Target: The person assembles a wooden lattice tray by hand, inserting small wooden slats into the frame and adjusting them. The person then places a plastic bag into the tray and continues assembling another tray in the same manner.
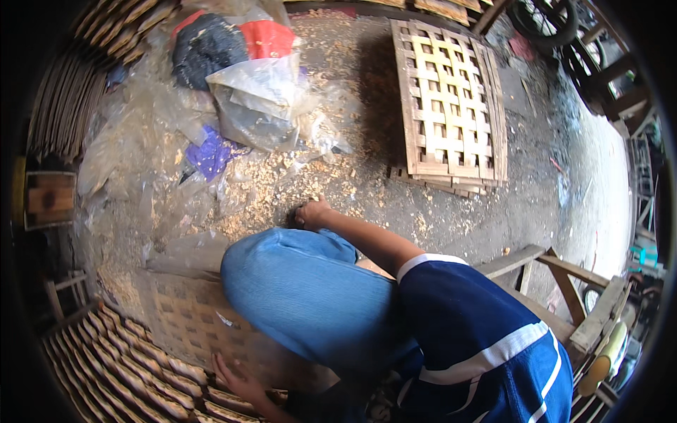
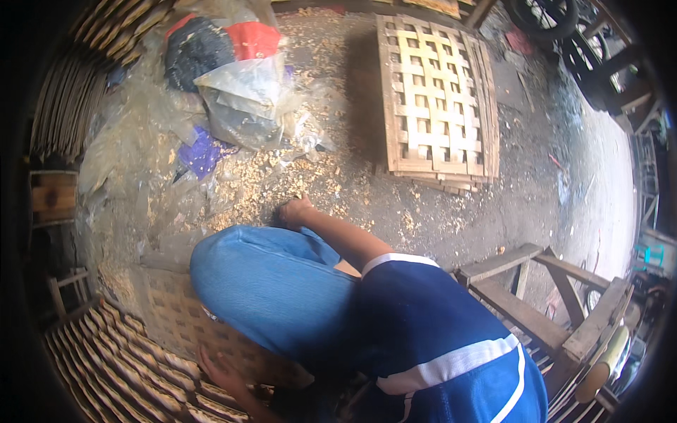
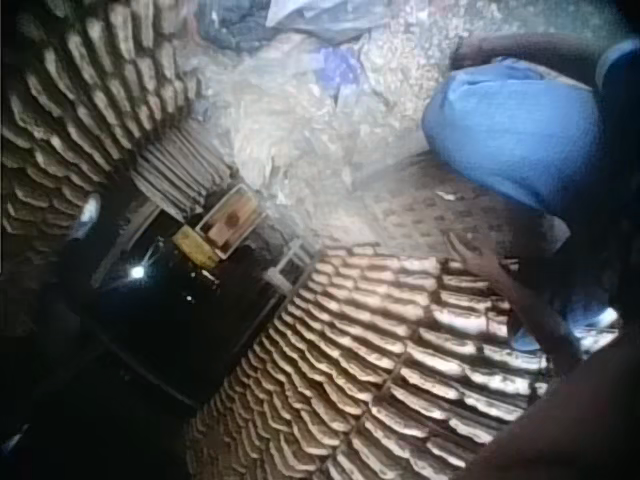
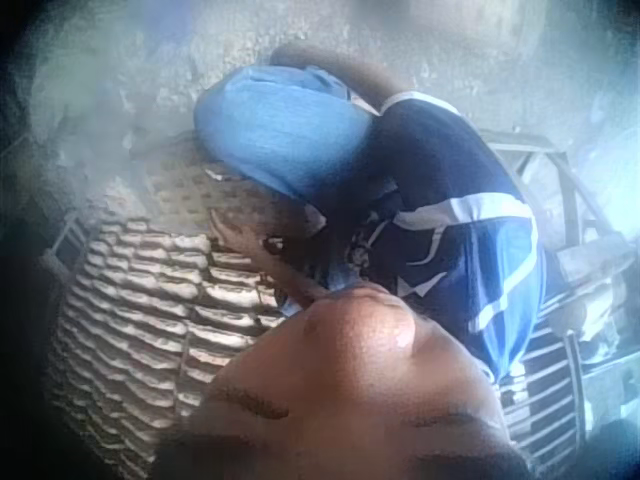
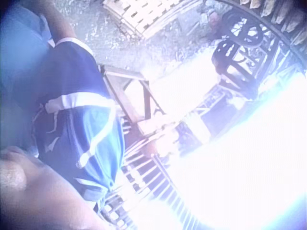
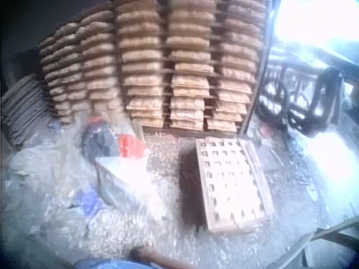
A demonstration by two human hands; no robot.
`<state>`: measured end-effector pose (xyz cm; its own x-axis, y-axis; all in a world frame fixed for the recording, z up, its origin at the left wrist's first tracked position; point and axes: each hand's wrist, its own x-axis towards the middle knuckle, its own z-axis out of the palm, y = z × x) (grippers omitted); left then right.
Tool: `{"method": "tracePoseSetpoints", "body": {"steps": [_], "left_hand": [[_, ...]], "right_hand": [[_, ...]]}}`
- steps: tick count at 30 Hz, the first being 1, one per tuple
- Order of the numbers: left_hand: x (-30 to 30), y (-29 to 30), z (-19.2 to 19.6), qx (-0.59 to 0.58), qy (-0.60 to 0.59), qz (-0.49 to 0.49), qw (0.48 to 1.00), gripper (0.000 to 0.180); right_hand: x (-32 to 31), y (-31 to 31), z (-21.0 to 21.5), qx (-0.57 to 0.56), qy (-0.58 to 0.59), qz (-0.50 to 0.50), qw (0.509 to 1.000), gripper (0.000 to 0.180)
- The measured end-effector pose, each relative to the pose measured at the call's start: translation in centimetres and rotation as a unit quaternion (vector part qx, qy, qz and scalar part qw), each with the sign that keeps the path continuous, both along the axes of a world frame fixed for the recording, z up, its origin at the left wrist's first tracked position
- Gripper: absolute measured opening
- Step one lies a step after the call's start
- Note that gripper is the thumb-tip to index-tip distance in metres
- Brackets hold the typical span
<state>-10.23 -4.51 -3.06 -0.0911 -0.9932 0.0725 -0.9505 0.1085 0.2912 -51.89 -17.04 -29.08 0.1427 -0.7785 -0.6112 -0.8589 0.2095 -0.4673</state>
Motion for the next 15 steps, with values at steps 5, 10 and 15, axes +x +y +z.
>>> {"method": "tracePoseSetpoints", "body": {"steps": [5, 10, 15], "left_hand": [[0.6, -0.4, 1.0, 0.019, -0.007, -0.036, 0.999, 0.045], [6.2, 1.1, 4.6, -0.001, -0.005, 0.050, 0.999, 0.044], [4.6, 0.2, 12.7, -0.086, -0.079, 0.128, 0.985, 0.065]], "right_hand": [[-5.3, 0.9, -2.5, -0.053, -0.326, -0.443, 0.834, 0.020], [-11.7, 2.2, 5.2, -0.255, -0.160, -0.511, 0.805, 0.036], [-20.1, 12.6, 16.5, -0.270, 0.225, -0.291, 0.889, 0.083]]}}
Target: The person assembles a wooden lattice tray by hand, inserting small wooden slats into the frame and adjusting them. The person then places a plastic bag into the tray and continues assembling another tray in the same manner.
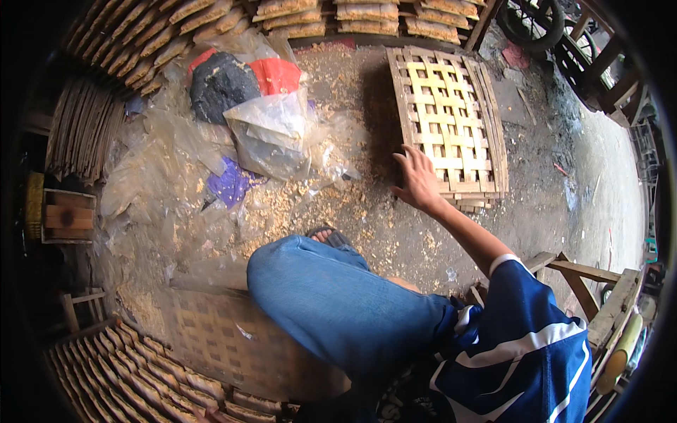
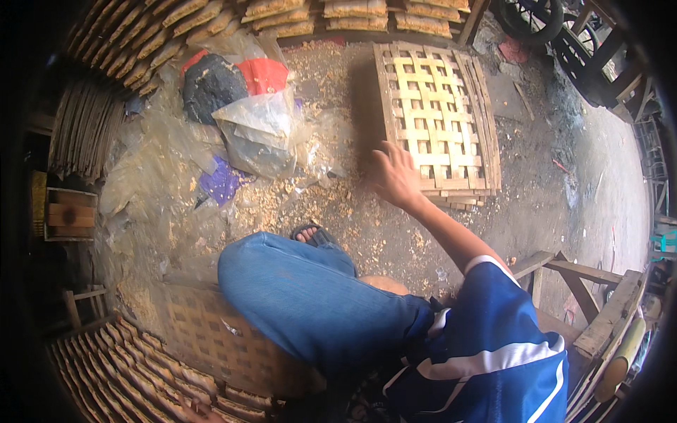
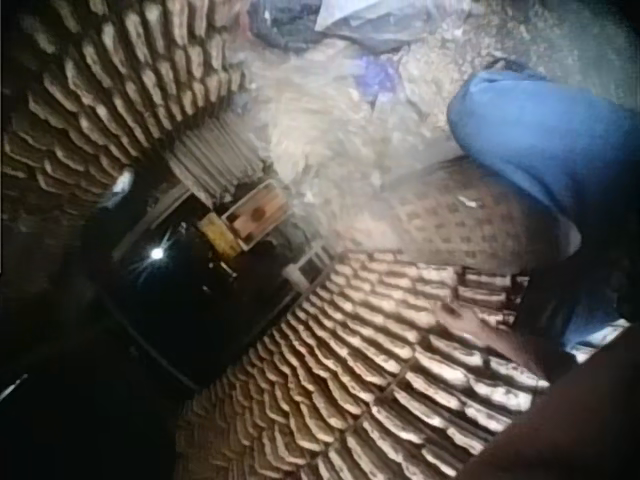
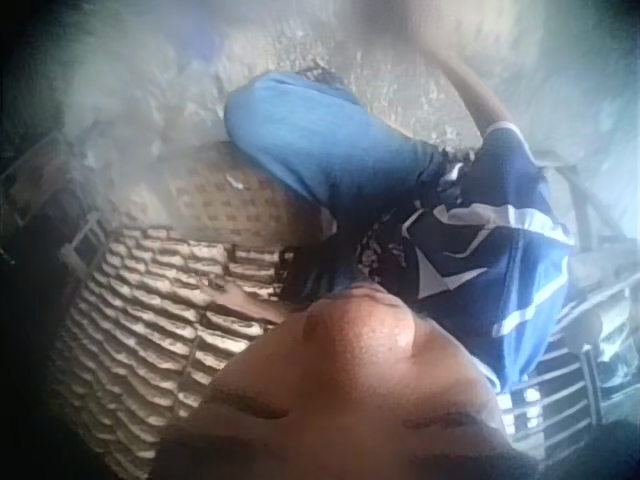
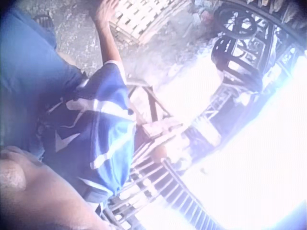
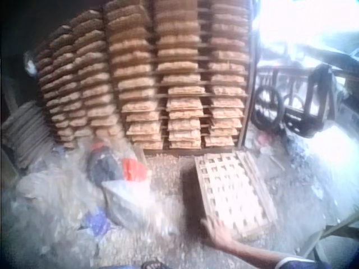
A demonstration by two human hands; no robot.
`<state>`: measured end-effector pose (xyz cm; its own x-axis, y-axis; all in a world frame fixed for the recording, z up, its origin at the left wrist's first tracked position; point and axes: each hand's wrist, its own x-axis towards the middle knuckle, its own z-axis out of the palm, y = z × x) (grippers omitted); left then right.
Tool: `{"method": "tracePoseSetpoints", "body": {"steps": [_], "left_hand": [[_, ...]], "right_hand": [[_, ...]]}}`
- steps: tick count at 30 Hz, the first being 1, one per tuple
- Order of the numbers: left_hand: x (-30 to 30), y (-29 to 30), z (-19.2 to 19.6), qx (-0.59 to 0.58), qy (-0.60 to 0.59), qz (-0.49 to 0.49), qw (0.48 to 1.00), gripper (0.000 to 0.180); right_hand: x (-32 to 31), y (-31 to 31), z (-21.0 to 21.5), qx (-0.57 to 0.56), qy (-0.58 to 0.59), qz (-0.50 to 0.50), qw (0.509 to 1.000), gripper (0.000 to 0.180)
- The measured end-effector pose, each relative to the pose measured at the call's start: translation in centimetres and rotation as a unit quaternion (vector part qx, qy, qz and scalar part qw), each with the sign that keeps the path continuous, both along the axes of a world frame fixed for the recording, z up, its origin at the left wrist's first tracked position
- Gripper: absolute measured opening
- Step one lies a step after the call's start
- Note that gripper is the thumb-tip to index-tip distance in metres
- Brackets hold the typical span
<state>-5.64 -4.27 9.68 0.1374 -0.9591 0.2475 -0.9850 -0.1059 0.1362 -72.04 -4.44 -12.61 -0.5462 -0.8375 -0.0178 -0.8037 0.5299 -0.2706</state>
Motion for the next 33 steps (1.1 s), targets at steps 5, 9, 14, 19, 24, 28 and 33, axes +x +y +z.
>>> {"method": "tracePoseSetpoints", "body": {"steps": [5, 9, 14, 19, 24, 28, 33], "left_hand": [[2.2, -1.2, 0.5, -0.093, 0.029, -0.011, 0.995, 0.061], [5.3, -2.0, -1.1, -0.157, 0.063, -0.075, 0.983, 0.058], [6.6, -2.5, -2.3, -0.126, 0.112, -0.045, 0.985, 0.045], [4.8, -1.6, -0.5, -0.073, 0.168, 0.017, 0.983, 0.044], [7.1, -2.1, -1.9, -0.141, 0.198, -0.024, 0.970, 0.044], [9.5, -2.5, -3.2, -0.138, 0.188, -0.023, 0.972, 0.043], [8.5, -2.9, -2.6, -0.153, 0.243, -0.033, 0.957, 0.045]], "right_hand": [[-5.1, 9.8, -4.8, 0.224, 0.077, -0.050, 0.970, 0.115], [-6.5, 11.4, -7.9, 0.119, 0.092, -0.003, 0.989, 0.087], [-5.0, 10.2, 0.0, 0.067, 0.040, 0.044, 0.996, 0.024], [-7.8, 7.4, 9.4, 0.107, 0.084, -0.012, 0.991, 0.024], [-20.5, 5.7, 24.6, -0.214, 0.297, 0.064, 0.928, 0.018], [-26.2, 2.1, 37.2, -0.254, 0.352, 0.032, 0.901, 0.017], [-25.3, 1.2, 42.8, -0.317, 0.338, 0.092, 0.881, 0.012]]}}
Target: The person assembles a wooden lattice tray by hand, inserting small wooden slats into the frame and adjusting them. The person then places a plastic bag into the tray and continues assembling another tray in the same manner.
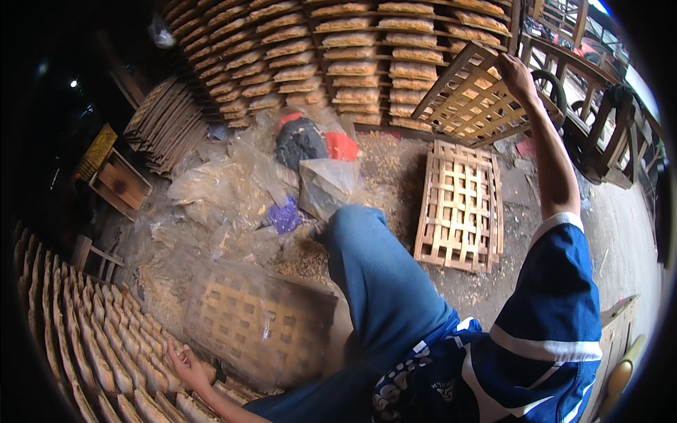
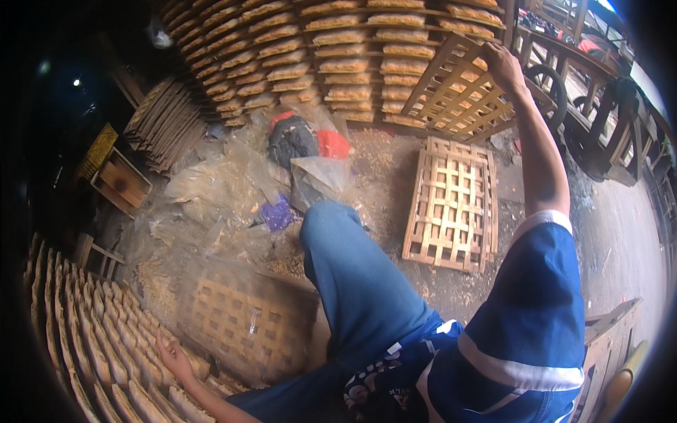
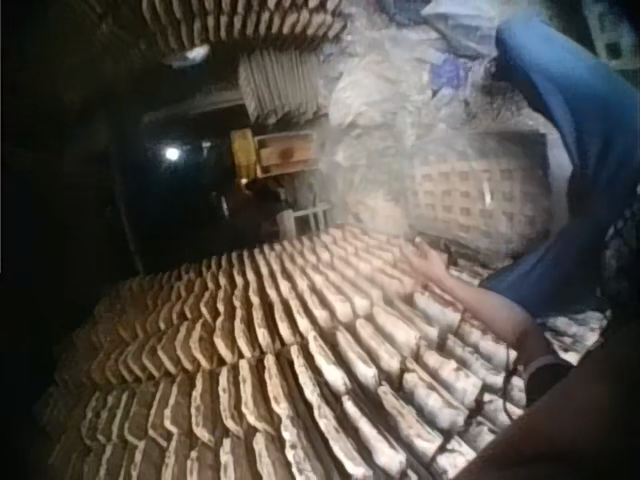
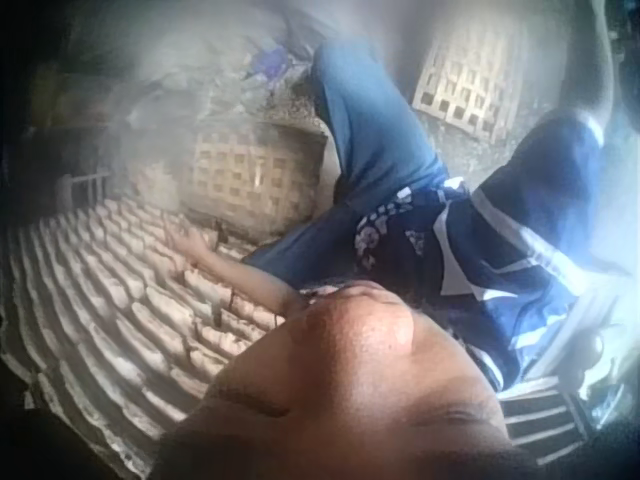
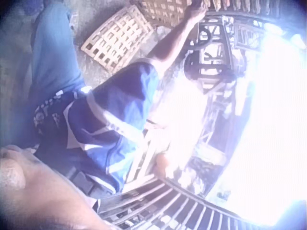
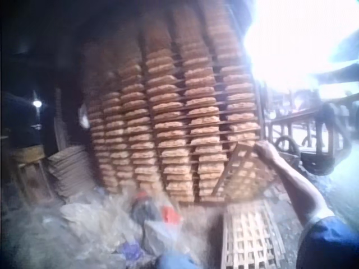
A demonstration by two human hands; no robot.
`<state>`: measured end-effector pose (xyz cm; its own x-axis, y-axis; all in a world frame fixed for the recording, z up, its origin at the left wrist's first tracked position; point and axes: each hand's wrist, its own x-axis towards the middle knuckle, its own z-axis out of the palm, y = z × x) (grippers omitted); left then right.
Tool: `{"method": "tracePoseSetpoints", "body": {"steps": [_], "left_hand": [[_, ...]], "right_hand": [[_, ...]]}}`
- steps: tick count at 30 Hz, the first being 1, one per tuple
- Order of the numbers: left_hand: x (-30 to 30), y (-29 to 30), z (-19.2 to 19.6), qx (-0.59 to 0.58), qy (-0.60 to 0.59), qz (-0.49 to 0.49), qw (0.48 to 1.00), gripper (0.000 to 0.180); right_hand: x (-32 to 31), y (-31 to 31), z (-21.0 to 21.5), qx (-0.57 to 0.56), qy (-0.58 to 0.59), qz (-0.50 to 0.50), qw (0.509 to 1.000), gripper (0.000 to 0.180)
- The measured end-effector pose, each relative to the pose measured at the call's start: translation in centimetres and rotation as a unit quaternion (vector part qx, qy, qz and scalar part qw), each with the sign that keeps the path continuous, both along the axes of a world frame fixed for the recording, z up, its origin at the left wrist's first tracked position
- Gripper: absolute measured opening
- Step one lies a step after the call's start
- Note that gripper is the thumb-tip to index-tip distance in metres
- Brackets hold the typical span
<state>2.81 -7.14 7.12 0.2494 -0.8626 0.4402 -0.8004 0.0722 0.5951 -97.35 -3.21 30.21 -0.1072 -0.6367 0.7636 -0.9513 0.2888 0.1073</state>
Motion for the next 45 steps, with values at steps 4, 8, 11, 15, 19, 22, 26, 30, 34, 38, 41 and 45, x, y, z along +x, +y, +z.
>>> {"method": "tracePoseSetpoints", "body": {"steps": [4, 8, 11, 15, 19, 22, 26, 30, 34, 38, 41, 45], "left_hand": [[-0.6, -0.2, 0.1, 0.027, 0.022, 0.029, 0.999, 0.046], [-0.7, -1.1, -0.2, 0.015, -0.009, 0.007, 1.000, 0.047], [-3.6, -1.6, -0.6, 0.013, 0.042, -0.024, 0.999, 0.047], [-6.6, -2.9, -1.1, -0.012, 0.051, -0.058, 0.997, 0.045], [-12.3, -3.6, -0.7, -0.036, 0.051, -0.099, 0.993, 0.045], [-14.4, -3.9, 0.0, -0.052, 0.082, -0.110, 0.989, 0.049], [-16.5, -3.7, 0.0, -0.076, 0.105, -0.144, 0.981, 0.056], [-17.9, -3.0, 0.7, -0.075, 0.115, -0.156, 0.978, 0.069], [-18.5, -3.0, 1.5, -0.118, 0.147, -0.168, 0.968, 0.074], [-17.2, -2.4, 1.3, -0.134, 0.170, -0.180, 0.960, 0.063], [-16.9, -1.6, 1.6, -0.119, 0.254, -0.144, 0.949, 0.038], [-15.4, -1.1, 2.0, -0.051, 0.241, -0.110, 0.963, 0.027]], "right_hand": [[2.8, -1.9, 3.9, 0.003, -0.013, -0.010, 1.000, 0.018], [6.3, -4.3, 8.1, 0.020, 0.024, 0.027, 0.999, 0.020], [6.1, -6.5, 9.6, 0.030, 0.031, 0.051, 0.998, 0.024], [9.6, -11.5, 9.9, -0.016, 0.004, 0.089, 0.996, 0.045], [14.7, -15.3, 10.9, -0.047, 0.037, 0.243, 0.968, 0.039], [23.3, -15.6, 11.8, -0.024, -0.032, 0.272, 0.961, 0.035], [32.8, -15.6, 14.8, 0.013, -0.088, 0.375, 0.923, 0.040], [39.7, -15.8, 18.0, 0.042, -0.126, 0.432, 0.892, 0.050], [46.8, -15.1, 20.5, 0.070, -0.155, 0.498, 0.850, 0.052], [52.6, -16.1, 19.7, 0.041, -0.111, 0.589, 0.799, 0.052], [56.1, -17.0, 19.1, 0.084, -0.160, 0.609, 0.772, 0.050], [58.4, -20.1, 17.6, 0.074, -0.128, 0.621, 0.769, 0.050]]}}
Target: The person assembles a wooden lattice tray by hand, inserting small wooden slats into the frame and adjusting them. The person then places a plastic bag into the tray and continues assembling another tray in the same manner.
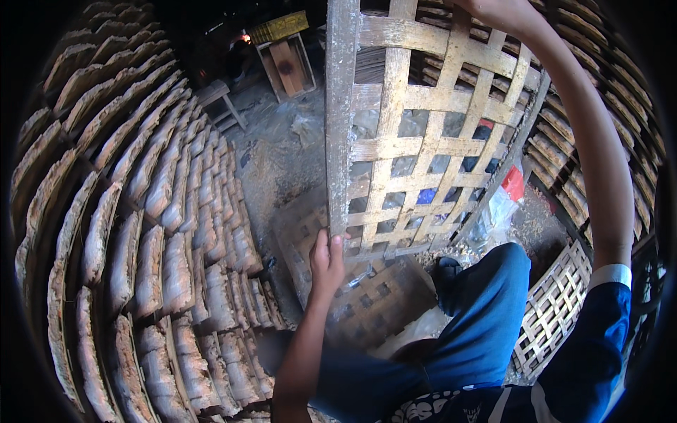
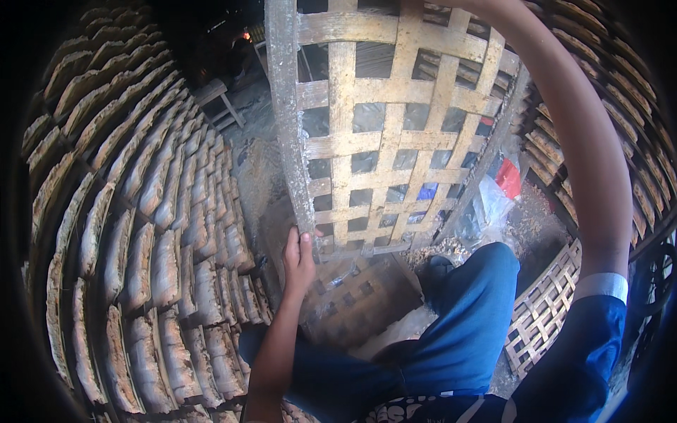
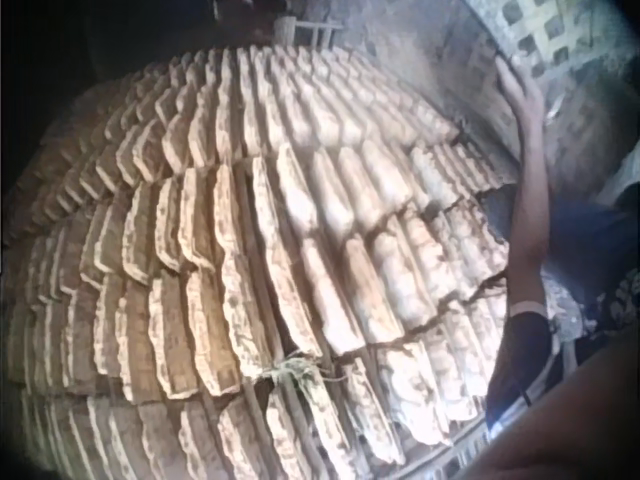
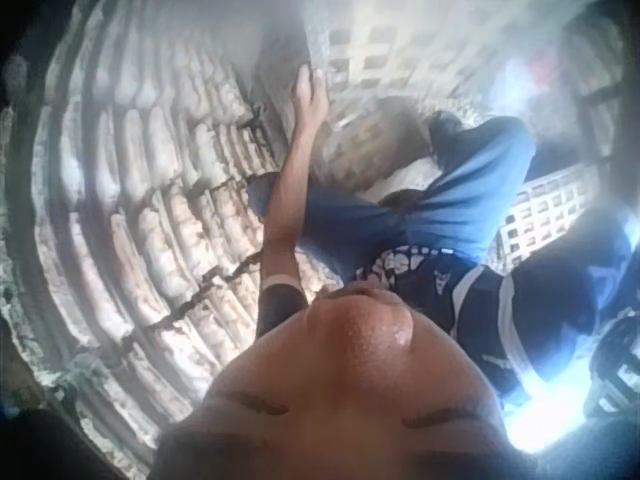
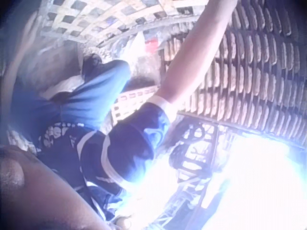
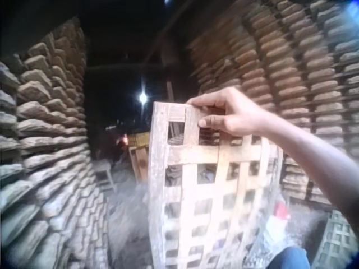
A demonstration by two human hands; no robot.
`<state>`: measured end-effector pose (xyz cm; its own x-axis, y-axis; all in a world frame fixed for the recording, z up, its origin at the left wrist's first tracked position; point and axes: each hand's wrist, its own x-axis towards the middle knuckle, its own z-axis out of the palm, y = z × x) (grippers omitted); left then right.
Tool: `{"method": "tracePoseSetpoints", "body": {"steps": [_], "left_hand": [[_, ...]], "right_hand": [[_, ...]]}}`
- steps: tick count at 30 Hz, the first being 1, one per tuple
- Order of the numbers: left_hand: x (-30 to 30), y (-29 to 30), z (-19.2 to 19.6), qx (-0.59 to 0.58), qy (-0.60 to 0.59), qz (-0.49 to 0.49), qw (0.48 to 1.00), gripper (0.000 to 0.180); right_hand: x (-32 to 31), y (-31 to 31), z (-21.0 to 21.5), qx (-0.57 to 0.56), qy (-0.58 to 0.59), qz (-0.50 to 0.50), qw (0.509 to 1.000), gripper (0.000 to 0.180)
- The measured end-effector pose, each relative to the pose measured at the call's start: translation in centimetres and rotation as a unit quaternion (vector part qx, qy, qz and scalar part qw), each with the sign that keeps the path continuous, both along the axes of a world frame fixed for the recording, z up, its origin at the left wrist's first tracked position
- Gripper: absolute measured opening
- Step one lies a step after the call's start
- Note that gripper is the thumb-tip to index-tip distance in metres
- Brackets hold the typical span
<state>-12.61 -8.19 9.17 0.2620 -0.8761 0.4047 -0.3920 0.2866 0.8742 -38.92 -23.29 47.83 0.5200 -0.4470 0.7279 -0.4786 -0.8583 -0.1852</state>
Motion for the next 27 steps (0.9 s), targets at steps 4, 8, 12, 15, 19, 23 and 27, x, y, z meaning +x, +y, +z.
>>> {"method": "tracePoseSetpoints", "body": {"steps": [4, 8, 12, 15, 19, 23, 27], "left_hand": [[2.1, 1.2, 0.6, 0.095, -0.047, 0.009, 0.994, 0.028], [3.7, 1.0, -0.7, 0.211, -0.161, -0.040, 0.963, 0.035], [3.5, 0.5, -1.3, 0.084, -0.157, -0.042, 0.983, 0.032], [3.1, 0.3, -0.3, 0.004, -0.098, -0.024, 0.995, 0.027], [3.2, 0.6, -0.1, 0.037, -0.072, -0.006, 0.997, 0.026], [3.7, 0.1, -1.0, 0.030, -0.018, -0.029, 0.999, 0.024], [2.6, 0.6, 0.0, 0.045, 0.016, -0.032, 0.998, 0.022]], "right_hand": [[2.6, -2.4, -3.8, 0.064, -0.012, 0.113, 0.991, 0.047], [4.0, -1.5, -5.6, -0.014, 0.067, 0.105, 0.992, 0.045], [5.0, -2.9, -7.7, -0.125, 0.100, 0.192, 0.968, 0.045], [5.8, -1.1, -9.0, -0.087, 0.117, 0.183, 0.972, 0.044], [7.0, -1.6, -11.5, -0.160, 0.066, 0.173, 0.970, 0.039], [7.0, 1.3, -15.7, -0.240, -0.068, 0.097, 0.964, 0.027], [6.9, 7.6, -24.5, 0.188, -0.133, 0.143, 0.963, 0.031]]}}
